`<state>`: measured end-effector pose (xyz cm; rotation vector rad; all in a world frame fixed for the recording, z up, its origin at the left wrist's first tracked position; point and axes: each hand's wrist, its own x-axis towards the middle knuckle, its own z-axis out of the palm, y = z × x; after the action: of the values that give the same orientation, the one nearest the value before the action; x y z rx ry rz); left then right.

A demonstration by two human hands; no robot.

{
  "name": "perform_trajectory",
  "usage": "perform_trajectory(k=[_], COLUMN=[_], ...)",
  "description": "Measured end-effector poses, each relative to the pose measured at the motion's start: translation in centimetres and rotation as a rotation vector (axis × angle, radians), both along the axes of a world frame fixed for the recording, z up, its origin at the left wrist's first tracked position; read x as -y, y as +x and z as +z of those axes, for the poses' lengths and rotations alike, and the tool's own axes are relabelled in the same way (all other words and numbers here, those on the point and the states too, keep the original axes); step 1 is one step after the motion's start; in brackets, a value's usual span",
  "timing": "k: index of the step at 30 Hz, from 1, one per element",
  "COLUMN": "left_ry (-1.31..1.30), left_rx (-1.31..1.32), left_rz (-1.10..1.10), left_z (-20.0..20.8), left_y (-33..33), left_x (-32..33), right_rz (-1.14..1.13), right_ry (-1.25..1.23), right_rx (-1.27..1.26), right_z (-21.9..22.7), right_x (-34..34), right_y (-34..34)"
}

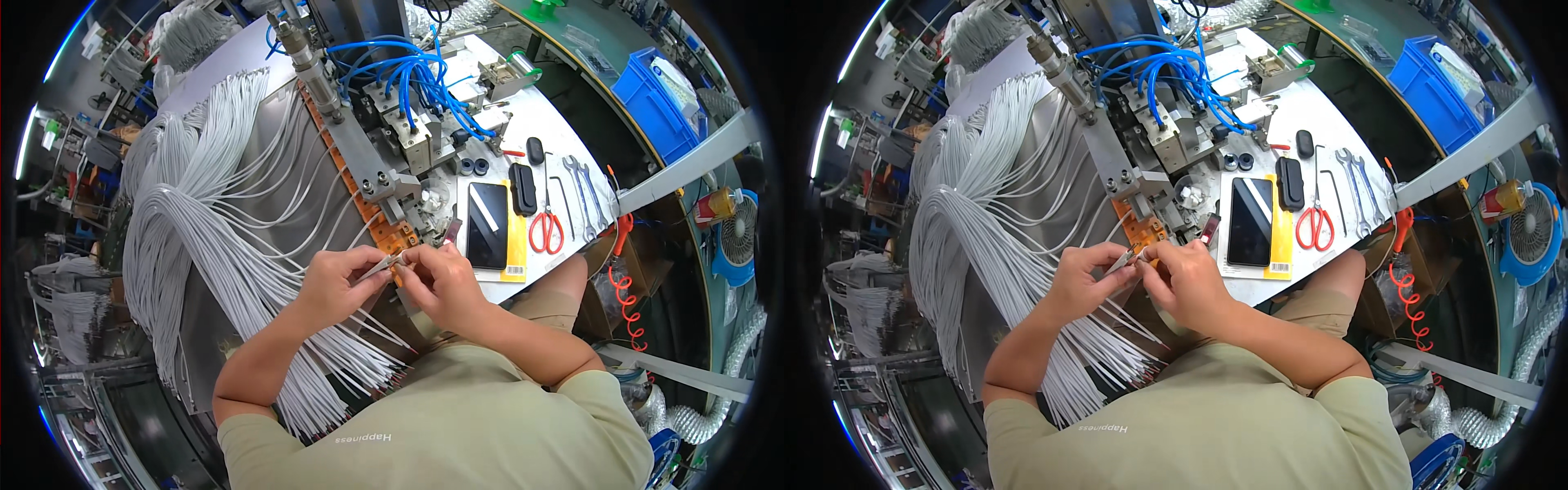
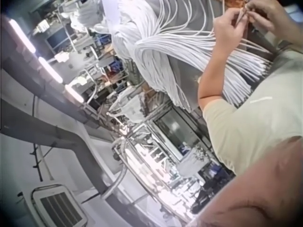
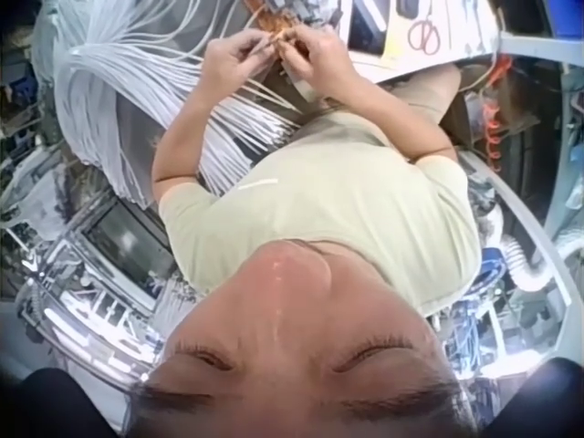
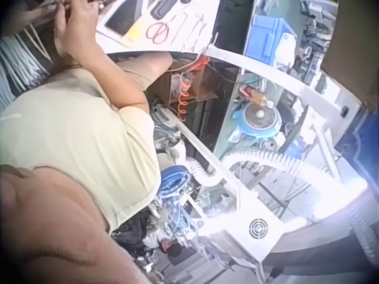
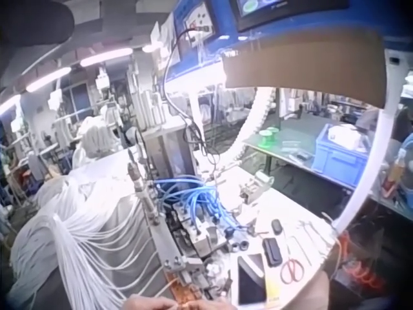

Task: The person inserts and aligns multiple white wires into an automated assembly machine by hand.

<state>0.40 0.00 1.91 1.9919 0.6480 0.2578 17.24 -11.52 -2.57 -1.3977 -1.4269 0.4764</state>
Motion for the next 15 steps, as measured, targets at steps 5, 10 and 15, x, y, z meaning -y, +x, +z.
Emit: perform_trajectory(k=[5,10,15], left_ry=[-0.189,-0.258,0.447], left_rx=[-0.002,-0.055,0.146], left_rz=[-0.015,-0.022,-0.039], left_z=[0.4,0.3,0.5], left_y=[-0.2,-0.5,-0.6], left_x=[-0.1,-0.2,0.8], right_rz=[0.154,0.172,-0.093], right_ry=[-0.012,0.218,0.242], right_rx=[0.022,0.211,0.351], right_z=[-0.3,-0.4,-0.1], right_x=[-0.8,-0.9,-1.6], right_y=[1.6,1.6,1.3])
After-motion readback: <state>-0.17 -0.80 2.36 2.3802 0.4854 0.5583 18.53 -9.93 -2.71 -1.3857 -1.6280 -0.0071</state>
